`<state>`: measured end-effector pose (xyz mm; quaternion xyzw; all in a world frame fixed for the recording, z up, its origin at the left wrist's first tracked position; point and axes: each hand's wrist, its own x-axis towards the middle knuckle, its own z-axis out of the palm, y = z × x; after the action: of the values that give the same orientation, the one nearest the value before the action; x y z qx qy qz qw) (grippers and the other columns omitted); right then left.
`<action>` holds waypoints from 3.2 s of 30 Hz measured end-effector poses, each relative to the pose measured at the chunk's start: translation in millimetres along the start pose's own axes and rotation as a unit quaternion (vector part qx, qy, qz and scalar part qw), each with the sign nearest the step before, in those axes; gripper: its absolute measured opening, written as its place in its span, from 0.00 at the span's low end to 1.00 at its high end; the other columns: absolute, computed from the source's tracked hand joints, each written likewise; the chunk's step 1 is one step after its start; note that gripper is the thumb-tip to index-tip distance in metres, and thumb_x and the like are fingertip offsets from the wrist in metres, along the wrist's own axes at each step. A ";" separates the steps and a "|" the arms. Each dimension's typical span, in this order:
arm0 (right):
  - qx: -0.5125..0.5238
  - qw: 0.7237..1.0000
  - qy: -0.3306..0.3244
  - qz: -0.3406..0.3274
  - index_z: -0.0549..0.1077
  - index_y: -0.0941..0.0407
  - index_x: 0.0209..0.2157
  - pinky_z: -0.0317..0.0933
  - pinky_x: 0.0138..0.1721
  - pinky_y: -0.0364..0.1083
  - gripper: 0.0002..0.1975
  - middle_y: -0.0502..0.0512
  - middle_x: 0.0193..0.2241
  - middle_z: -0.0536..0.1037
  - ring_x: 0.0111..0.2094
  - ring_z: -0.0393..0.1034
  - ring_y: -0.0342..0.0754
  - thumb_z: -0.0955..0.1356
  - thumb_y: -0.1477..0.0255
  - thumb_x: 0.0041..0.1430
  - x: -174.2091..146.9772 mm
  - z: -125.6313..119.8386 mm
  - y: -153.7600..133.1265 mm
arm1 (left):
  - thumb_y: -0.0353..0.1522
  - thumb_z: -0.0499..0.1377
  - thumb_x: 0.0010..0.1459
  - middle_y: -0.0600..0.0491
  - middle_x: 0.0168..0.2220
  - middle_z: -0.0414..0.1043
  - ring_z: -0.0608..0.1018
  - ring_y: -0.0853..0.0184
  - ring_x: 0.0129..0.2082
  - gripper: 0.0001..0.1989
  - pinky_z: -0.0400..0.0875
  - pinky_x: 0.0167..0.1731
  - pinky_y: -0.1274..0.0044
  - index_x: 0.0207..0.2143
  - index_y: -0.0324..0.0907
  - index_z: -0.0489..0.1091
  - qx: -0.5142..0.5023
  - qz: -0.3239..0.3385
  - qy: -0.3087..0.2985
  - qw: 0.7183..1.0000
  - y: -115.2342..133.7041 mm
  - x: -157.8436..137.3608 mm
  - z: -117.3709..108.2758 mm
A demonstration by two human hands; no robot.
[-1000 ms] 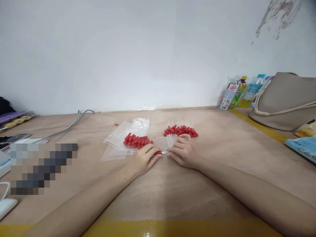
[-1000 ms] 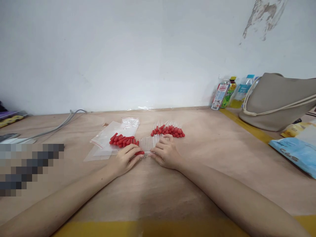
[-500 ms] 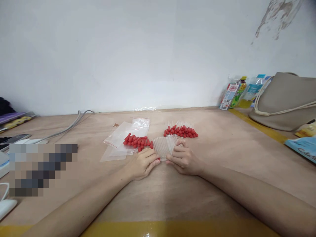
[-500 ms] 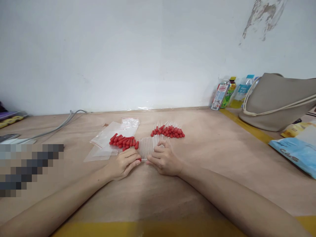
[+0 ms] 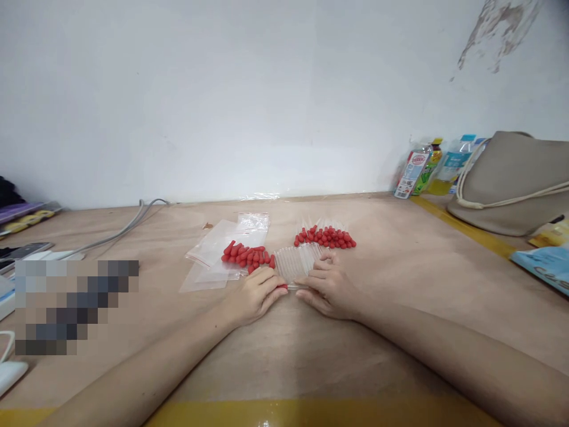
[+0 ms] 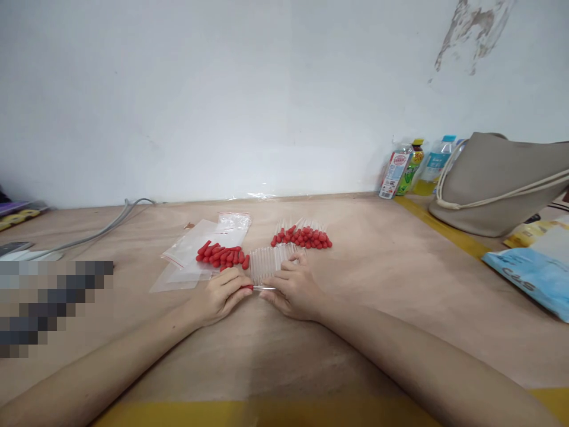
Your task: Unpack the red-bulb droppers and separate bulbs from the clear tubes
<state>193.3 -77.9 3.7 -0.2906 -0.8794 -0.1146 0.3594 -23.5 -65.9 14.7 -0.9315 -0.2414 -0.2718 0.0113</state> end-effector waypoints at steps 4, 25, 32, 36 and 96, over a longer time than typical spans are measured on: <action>0.011 1.000 -0.021 0.001 0.73 0.55 0.28 0.45 0.40 0.47 0.13 0.47 0.17 0.71 0.24 0.57 0.41 0.60 0.68 0.60 2.7 2.8 -6.4 | 0.33 0.51 0.59 0.51 0.29 0.67 0.67 0.69 0.31 0.08 0.63 0.33 0.77 0.36 0.39 0.67 0.020 0.034 -0.009 0.999 1.1 0.9 1.7; -0.062 0.992 0.029 -0.107 0.71 0.54 0.32 0.47 0.38 0.46 0.06 0.45 0.16 0.64 0.25 0.54 0.40 0.63 0.70 0.58 -0.8 -5.9 1.7 | 0.32 0.44 0.61 0.53 0.26 0.63 0.64 0.69 0.26 0.14 0.57 0.30 0.75 0.25 0.40 0.62 0.058 0.036 -0.073 0.995 2.7 1.5 -3.7; -0.092 0.994 0.059 -0.025 0.73 0.53 0.32 0.46 0.39 0.47 0.08 0.46 0.17 0.66 0.25 0.55 0.41 0.62 0.71 0.58 -3.3 -8.8 19.6 | 0.30 0.43 0.61 0.53 0.23 0.63 0.64 0.69 0.25 0.14 0.58 0.28 0.74 0.24 0.40 0.62 0.068 -0.012 0.014 0.997 -6.1 -3.5 -6.8; -0.105 0.986 0.068 0.114 0.73 0.55 0.37 0.45 0.39 0.48 0.10 0.50 0.23 0.71 0.28 0.59 0.43 0.62 0.72 0.58 0.3 -1.6 28.9 | 0.30 0.47 0.61 0.51 0.31 0.65 0.68 0.70 0.31 0.09 0.65 0.32 0.77 0.37 0.40 0.66 -0.008 -0.038 0.073 0.997 -10.7 -1.6 -0.1; 0.083 0.960 0.043 0.264 0.72 0.57 0.35 0.60 0.43 0.52 0.13 0.58 0.35 0.68 0.39 0.62 0.50 0.61 0.64 0.57 -6.5 10.6 45.3 | 0.38 0.58 0.47 0.50 0.32 0.73 0.74 0.66 0.30 0.12 0.66 0.29 0.78 0.32 0.39 0.69 -0.043 -0.431 -0.061 0.899 -61.1 123.9 21.3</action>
<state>217.9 -39.8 -8.8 -0.4763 -0.7616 0.0458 0.4371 50.5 46.3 53.3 -0.7508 -0.6074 -0.2027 -0.1620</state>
